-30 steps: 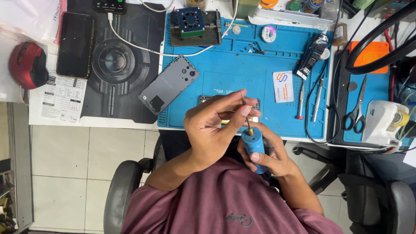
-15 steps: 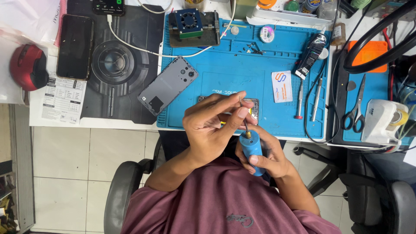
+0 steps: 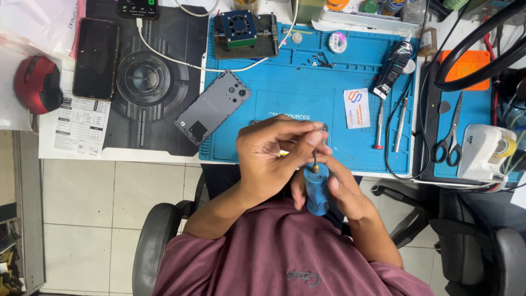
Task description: The person uses a screwdriver to remove screws from a smartphone back cover, then uses a heat gun to warm the device. They pry open the back cover with a metal tool and continue to separate it from the phone body. The back cover is set aside while the internal components remain exposed.
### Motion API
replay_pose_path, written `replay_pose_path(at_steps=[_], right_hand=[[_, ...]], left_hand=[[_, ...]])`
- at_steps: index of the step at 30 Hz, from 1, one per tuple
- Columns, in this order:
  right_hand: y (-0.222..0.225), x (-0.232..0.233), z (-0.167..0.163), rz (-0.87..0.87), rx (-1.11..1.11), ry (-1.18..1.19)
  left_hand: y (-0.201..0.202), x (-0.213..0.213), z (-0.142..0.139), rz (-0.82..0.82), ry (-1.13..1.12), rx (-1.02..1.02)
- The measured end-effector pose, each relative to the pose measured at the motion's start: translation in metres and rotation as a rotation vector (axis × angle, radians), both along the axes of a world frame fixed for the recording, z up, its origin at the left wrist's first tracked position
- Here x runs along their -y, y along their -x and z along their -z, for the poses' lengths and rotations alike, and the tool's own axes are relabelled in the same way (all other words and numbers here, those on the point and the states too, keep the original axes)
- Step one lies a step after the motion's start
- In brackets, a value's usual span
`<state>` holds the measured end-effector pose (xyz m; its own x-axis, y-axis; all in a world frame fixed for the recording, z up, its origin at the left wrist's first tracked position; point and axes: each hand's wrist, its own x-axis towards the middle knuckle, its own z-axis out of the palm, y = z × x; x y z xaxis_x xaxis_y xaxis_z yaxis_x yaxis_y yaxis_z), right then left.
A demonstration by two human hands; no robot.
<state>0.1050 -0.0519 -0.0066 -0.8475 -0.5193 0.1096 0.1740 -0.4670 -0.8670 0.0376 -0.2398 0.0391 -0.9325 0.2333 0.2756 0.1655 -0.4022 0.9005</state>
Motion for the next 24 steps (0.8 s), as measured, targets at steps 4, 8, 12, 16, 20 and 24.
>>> replay_pose_path(at_steps=[4,8,12,16,20,24], right_hand=[[0.001,0.015,-0.007,0.413,-0.281,-0.421],[-0.006,0.034,-0.019,0.850,-0.548,-0.876],[-0.005,0.044,-0.027,1.040,-0.642,-1.064],[-0.002,0.046,-0.030,1.092,-0.661,-1.036],[0.000,0.045,-0.029,1.101,-0.715,-1.074],[0.002,0.044,-0.030,1.011,-0.728,-1.235]], left_hand=[[-0.001,-0.005,0.003,0.108,-0.153,0.085],[0.000,-0.001,0.007,0.188,-0.266,0.101],[-0.002,-0.005,0.008,0.162,-0.286,0.070],[-0.002,-0.011,0.010,0.152,-0.296,0.041],[0.000,-0.013,0.014,0.122,-0.241,0.081],[0.009,-0.017,0.020,0.159,-0.326,0.178]])
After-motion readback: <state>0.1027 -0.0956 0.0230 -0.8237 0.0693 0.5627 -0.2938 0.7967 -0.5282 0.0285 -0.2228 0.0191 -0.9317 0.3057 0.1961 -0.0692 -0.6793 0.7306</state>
